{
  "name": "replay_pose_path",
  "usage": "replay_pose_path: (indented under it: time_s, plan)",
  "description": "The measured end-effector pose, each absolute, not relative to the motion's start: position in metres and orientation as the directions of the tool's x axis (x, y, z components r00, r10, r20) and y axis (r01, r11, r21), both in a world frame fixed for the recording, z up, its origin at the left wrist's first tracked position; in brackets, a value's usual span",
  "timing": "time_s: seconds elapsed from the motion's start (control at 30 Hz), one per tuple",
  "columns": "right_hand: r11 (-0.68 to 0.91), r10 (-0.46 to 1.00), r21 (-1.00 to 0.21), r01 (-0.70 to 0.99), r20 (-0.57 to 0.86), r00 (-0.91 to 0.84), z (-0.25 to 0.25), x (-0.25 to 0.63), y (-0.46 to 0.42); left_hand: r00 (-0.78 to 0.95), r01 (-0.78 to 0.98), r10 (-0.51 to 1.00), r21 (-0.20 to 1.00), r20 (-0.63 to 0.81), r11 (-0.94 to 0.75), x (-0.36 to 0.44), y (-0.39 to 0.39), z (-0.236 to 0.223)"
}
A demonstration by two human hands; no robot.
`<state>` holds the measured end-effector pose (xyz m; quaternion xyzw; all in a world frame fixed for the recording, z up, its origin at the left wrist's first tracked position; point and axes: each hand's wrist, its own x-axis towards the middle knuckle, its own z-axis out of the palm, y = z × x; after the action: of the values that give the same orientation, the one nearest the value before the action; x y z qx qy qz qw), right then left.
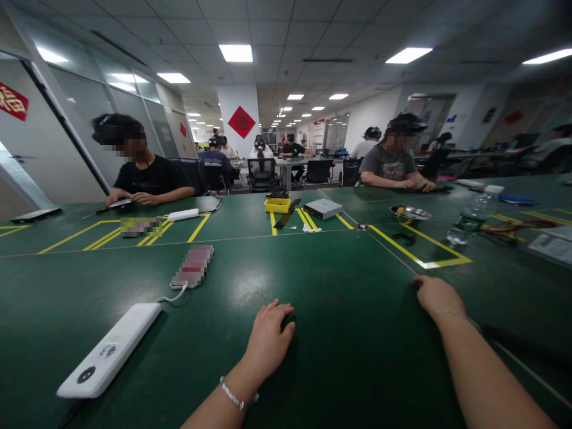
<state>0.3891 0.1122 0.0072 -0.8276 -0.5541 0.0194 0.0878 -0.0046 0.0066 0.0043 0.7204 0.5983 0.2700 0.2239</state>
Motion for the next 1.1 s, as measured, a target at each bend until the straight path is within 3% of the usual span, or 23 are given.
replay_pose_path:
  time_s: [0.47,0.57,0.67,0.77,0.9,0.97,1.1]
  plan:
    - [-0.376,0.908,-0.237,0.895,0.095,0.407,0.009,0.383,0.111,0.144,0.701,0.979,0.684,0.144,-0.203,-0.005,0.006,0.005]
    - [-0.334,0.914,-0.238,0.912,0.155,0.376,0.012,0.377,0.112,0.144,0.692,0.978,0.691,0.149,-0.207,-0.005,0.007,0.003]
    - [-0.153,0.925,-0.232,0.961,0.309,0.222,0.019,0.350,0.111,0.125,0.684,0.980,0.702,0.157,-0.200,-0.006,0.007,0.002]
    - [0.160,0.901,-0.210,0.964,0.429,-0.056,0.028,0.296,0.101,0.095,0.644,0.982,0.742,0.163,-0.185,-0.005,0.007,0.002]
    - [0.582,0.758,-0.164,0.796,0.463,-0.459,0.032,0.209,0.065,0.080,0.496,0.992,0.859,0.098,-0.125,-0.002,0.005,0.004]
    - [0.695,0.679,-0.147,0.704,0.456,-0.575,0.029,0.176,0.044,0.095,0.429,0.993,0.897,0.072,-0.107,0.000,0.004,0.004]
    - [0.772,0.606,-0.141,0.620,0.460,-0.649,0.022,0.150,0.023,0.087,0.346,0.993,0.932,0.081,-0.107,0.003,0.005,0.001]
